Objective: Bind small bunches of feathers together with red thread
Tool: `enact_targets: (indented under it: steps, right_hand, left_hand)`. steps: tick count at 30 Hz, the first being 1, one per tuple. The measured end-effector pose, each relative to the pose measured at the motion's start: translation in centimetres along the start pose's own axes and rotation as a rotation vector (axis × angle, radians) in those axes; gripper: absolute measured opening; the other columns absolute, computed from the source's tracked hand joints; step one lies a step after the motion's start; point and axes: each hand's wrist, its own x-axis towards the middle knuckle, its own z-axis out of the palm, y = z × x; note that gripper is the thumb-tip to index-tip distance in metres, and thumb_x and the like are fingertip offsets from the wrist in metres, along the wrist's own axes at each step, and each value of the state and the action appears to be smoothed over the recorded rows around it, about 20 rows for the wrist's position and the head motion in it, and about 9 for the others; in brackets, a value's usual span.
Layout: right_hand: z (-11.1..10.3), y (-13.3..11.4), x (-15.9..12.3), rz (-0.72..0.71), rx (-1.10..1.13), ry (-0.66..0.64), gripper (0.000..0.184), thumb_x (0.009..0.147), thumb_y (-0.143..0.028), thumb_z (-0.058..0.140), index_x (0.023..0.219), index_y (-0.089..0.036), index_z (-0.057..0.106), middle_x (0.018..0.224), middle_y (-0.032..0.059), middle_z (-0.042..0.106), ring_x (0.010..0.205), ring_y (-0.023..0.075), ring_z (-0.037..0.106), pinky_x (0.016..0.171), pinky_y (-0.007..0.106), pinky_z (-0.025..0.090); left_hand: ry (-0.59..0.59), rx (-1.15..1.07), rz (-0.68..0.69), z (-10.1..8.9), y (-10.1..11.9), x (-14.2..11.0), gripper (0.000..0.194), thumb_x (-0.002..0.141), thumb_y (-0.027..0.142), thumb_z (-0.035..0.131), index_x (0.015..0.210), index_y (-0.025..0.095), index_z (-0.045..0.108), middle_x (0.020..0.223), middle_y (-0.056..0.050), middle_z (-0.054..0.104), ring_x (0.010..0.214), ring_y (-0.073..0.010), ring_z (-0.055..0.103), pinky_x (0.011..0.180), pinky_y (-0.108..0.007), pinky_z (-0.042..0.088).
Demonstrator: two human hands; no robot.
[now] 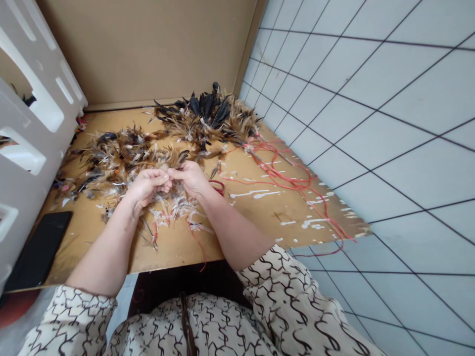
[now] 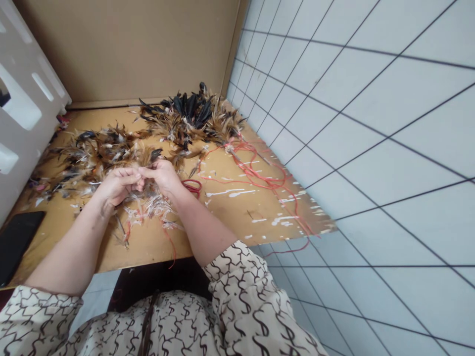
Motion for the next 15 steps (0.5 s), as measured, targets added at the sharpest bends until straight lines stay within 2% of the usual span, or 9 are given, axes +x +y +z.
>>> enact_targets:
  steps: [7,12,15]
  right_hand:
    - [0.2,0.26,0.17,-0.1,-0.074,0.183,0.034,0.054,-0.042,0.075,0.051,-0.016,0.053,0.048,-0.0044,0.053,0.045,0.0066,0.045,0.051,0.023,0.04]
    - [0.71,-0.08,-0.27,-0.072,-0.103,0.091,0.042,0.06,-0.05,0.07,0.046,-0.018,0.047,0.044,-0.0024,0.051,0.044,0.0084,0.046,0.049,0.025,0.042]
    - [0.89,-0.22,-0.38,-0.068,-0.098,0.072,0.04,0.056,-0.049,0.073,0.052,-0.018,0.05,0.047,-0.0025,0.055,0.045,0.0088,0.049,0.05,0.025,0.044]
  left_hand:
    - [0.045,0.051,0.062,0.78,-0.15,-0.1,0.021,0.052,0.027,0.078,0.053,0.012,0.063,0.045,-0.001,0.057,0.041,-0.0072,0.049,0.044,-0.019,0.041]
    - [0.058,0.087,0.102,1.0,-0.15,-0.19,0.021,0.052,0.028,0.078,0.051,0.013,0.063,0.041,0.001,0.053,0.039,-0.0062,0.045,0.042,-0.019,0.037]
    - [0.05,0.059,0.103,0.76,-0.1,-0.16,0.021,0.054,0.026,0.076,0.048,0.013,0.061,0.041,0.001,0.051,0.039,-0.0066,0.045,0.042,-0.019,0.038]
